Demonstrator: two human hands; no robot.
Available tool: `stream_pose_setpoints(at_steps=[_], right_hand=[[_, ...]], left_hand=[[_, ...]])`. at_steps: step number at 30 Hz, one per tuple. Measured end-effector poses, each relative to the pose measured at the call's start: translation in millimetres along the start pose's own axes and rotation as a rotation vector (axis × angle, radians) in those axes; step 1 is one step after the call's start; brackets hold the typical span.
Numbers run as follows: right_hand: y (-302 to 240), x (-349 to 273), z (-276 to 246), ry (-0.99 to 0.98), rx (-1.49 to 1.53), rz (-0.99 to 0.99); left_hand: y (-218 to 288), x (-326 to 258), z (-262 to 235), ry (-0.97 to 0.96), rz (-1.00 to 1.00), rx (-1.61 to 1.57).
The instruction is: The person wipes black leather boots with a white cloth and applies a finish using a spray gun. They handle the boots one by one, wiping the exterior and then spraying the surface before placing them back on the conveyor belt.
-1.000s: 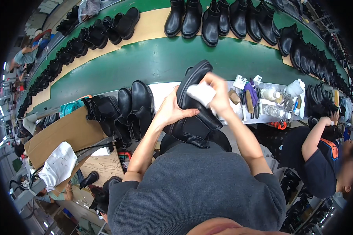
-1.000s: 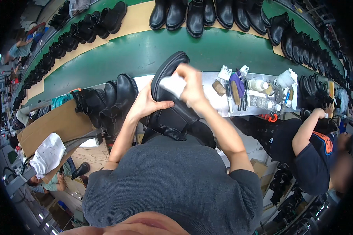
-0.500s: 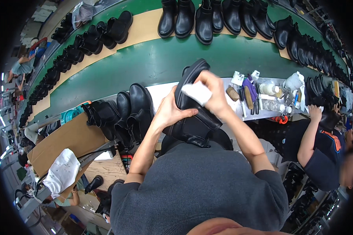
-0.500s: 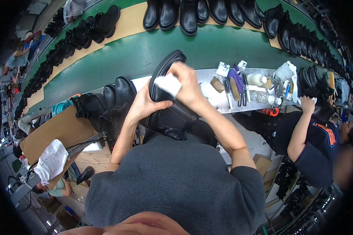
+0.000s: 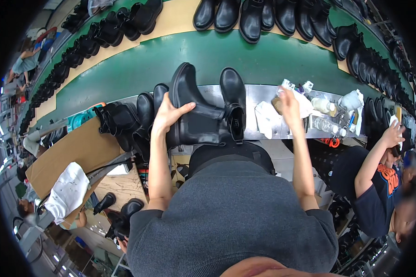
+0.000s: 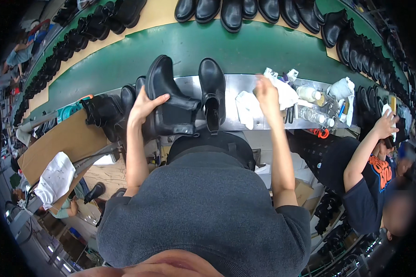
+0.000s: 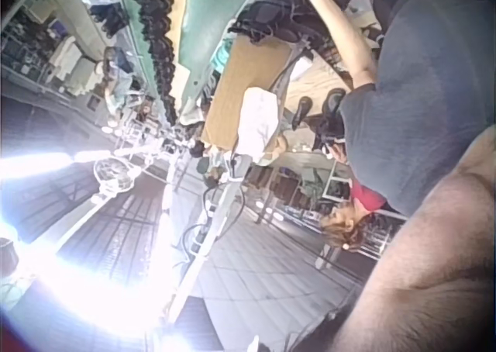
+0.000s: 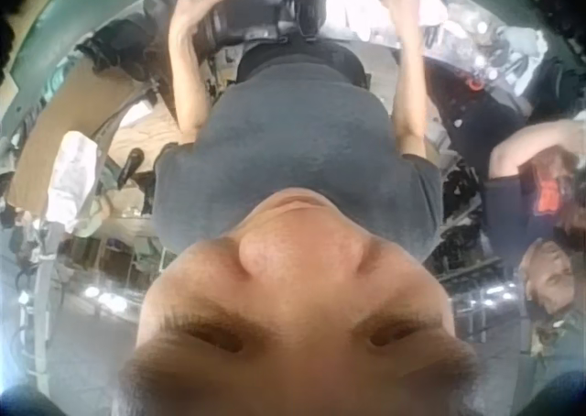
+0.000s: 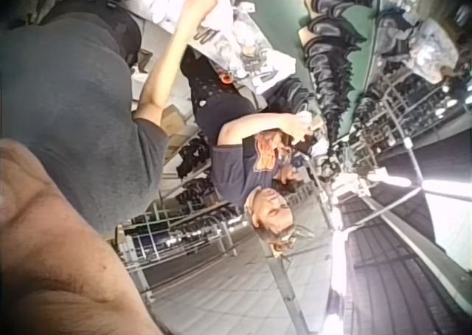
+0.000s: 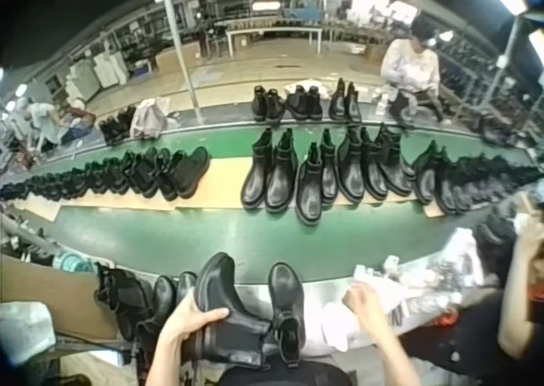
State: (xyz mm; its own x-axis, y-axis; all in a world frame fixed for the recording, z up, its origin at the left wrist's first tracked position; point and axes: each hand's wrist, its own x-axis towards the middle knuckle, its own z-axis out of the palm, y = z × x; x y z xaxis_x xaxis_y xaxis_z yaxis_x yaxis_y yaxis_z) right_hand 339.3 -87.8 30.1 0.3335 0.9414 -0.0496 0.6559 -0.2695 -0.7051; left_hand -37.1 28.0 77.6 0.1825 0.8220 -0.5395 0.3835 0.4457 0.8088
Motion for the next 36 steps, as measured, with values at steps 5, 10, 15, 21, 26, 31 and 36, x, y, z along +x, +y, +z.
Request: stream_pose_setpoints(at_steps=[5, 10, 15, 21, 26, 31, 36], right_hand=[[7.1, -10.6, 131.7, -0.29, 0.377, 0.344], [-25.9, 1.5, 106.7, -0.42, 0.969, 0.781], [-63.4, 39.1, 79.9, -0.434, 1.442, 0.793], [-99.2, 79.3, 66.4, -0.389, 1.236, 0.873], [-108.2, 89.0, 55.7, -0.384, 1.227, 0.862], [-106.1, 83.7, 54.3, -0.418, 1.343, 0.805], [-59.2, 35.6, 64.9, -0.501, 1.37, 0.621]], left_hand=[[-47.3, 39.3, 42.1, -0.271, -0.327, -0.374], [-49.0, 27.6, 69.2, -0.378, -0.326, -0.971], [-0.3, 30.1, 79.1, -0.427, -0.325, -1.38], [23.5, 53.3, 72.7, -0.289, -0.409, -1.288], [40.5, 49.3, 71.6, -0.244, -0.481, -1.297], [42.3, 40.5, 71.2, -0.284, -0.359, -1.314], [-8.1, 28.6, 53.8, -0.298, -0.226, -0.973]])
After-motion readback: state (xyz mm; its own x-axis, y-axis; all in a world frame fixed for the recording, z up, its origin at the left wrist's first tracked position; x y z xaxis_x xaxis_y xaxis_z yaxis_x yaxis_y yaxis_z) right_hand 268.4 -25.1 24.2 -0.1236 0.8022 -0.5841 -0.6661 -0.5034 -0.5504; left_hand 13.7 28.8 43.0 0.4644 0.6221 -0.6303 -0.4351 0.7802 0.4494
